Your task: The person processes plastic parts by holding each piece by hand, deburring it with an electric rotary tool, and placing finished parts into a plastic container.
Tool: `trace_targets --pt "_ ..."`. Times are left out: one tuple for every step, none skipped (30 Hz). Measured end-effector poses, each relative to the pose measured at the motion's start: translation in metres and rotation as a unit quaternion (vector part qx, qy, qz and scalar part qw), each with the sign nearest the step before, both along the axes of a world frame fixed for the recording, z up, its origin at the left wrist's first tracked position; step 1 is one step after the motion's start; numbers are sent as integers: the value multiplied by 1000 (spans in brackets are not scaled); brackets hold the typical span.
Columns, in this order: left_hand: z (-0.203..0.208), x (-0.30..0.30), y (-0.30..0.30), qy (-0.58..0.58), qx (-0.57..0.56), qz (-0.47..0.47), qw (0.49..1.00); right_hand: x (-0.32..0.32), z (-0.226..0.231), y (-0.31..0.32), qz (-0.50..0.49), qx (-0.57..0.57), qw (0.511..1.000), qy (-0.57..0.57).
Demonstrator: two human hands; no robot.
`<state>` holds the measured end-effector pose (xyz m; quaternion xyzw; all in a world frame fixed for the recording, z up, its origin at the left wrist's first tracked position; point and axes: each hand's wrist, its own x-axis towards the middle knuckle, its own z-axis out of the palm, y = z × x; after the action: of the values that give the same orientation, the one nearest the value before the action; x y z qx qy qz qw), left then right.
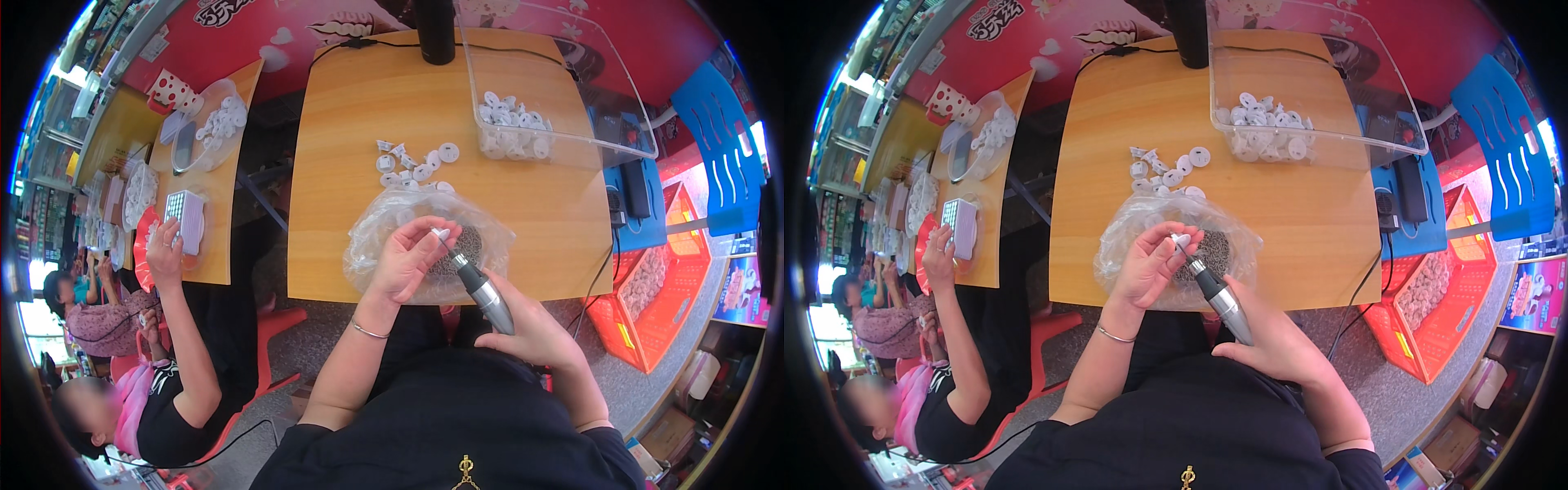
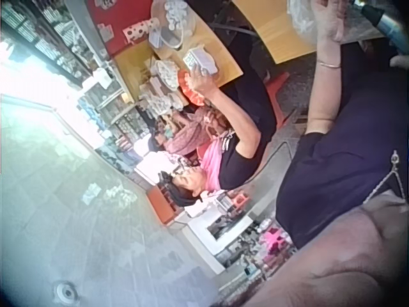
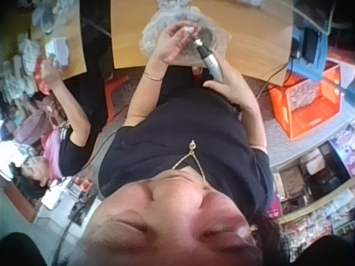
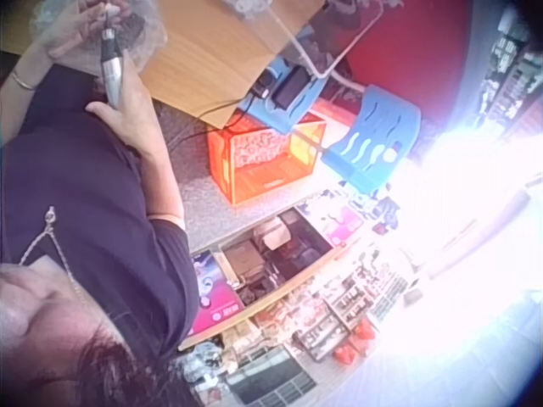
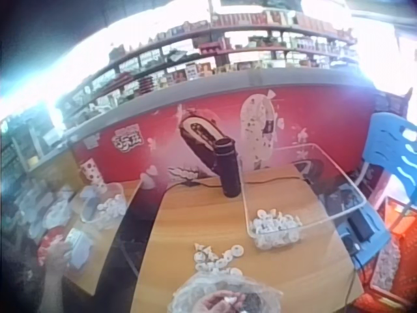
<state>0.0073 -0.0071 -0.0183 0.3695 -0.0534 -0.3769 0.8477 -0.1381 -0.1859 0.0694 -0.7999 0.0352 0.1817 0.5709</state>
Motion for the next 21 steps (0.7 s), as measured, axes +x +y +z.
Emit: trace_targets --pt "1 0 0 3 -5 -1 1000 0 0 0 1 -5 1000 -4" --pt "1 0 0 6 -10 -3 1000 1 3 0 0 -5 1000 -4" --pt "1 1 0 6 -9 -3 1000 4 10 0 -2 18 999 35" --pt "1 1 1 9 -13 -3 1000 5 13 1 -5 41 996 73" --pt "1 1 1 12 -17 -3 1000 4 11 1 -5 41 996 73" --pt "1 1 1 12 -17 -4 1000 2 7 1 -3 24 999 33" --pt "1 1 1 14 -18 -6 1000 1 2 0 -2 7 1000 -7" --pt "1 1 1 15 -19 -7 1000 -1 -2 0 -3 7 1000 -7" --pt "2 1 0 15 -19 -8 1000 -2 -6 0 -3 -8 999 -36" --pt "2 1 0 14 -18 -8 1000 -3 -8 0 -4 -22 998 -65" --pt "2 1 0 13 -18 -8 1000 -2 -4 0 -5 -22 998 -65" --pt "2 1 0 13 -18 -8 1000 0 1 0 -4 -3 1000 -25" --pt "1 1 1 13 -19 -8 1000 1 4 0 -2 16 1000 15" --pt "1 1 1 13 -19 -9 1000 1 3 0 -2 17 1000 15" --pt "1 1 1 13 -20 -10 1000 0 1 0 -2 11 1000 -4" --pt "1 1 1 14 -21 -10 1000 -1 -1 0 -2 5 1000 -22" --pt "1 1 0 14 -22 -11 1000 -2 -3 0 -3 5 1000 -22" --pt "1 1 0 14 -22 -11 1000 -2 -5 -1 -5 0 999 -37" --pt "2 1 0 12 -20 -11 1000 -2 -6 -1 -8 -4 999 -52" --pt "2 1 0 10 -19 -12 1000 -2 -6 -1 -8 -4 999 -52" --pt "2 1 0 10 -18 -11 1000 -2 -5 -1 -6 -2 999 -42"
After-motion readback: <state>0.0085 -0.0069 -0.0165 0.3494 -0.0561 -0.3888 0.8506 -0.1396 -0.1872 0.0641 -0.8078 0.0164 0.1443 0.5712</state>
